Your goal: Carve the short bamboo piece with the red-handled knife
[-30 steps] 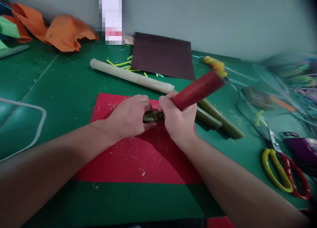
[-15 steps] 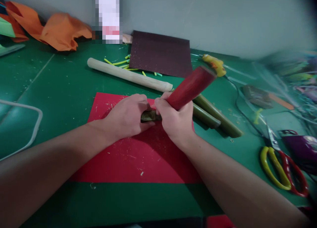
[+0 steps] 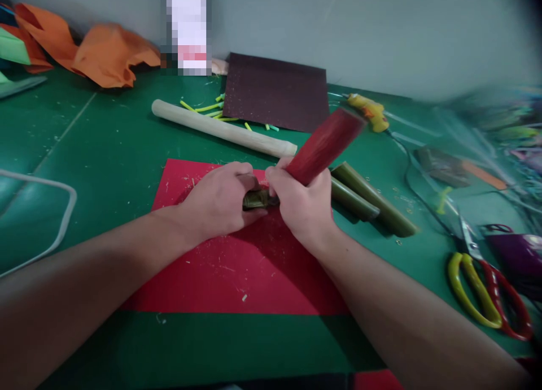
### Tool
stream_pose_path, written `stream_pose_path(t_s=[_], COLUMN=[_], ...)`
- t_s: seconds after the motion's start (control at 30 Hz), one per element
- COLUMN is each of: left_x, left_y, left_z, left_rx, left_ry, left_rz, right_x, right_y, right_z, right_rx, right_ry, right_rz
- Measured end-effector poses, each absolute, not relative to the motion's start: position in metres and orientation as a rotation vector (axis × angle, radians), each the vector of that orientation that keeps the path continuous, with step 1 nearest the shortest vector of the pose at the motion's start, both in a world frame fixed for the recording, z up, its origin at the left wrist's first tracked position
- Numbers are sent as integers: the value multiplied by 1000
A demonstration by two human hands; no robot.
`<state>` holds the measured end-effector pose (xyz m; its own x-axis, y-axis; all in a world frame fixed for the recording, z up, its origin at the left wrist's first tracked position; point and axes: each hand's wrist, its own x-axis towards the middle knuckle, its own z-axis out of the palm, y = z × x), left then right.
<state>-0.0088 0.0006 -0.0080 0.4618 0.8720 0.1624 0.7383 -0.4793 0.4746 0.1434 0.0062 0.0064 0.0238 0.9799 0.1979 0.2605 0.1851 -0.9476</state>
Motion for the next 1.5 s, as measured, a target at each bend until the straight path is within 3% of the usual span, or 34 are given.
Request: stream_pose_path(t_s=[1.5], left_x=[-7], left_y=[0], left_z=[-4], left_rx=[2396], left_ry=[1426], left_rz=[515], right_x=[144], right_y=[9], right_z=[0], right_rx=[-1178], right_ry=[-1405], right_rz=[824])
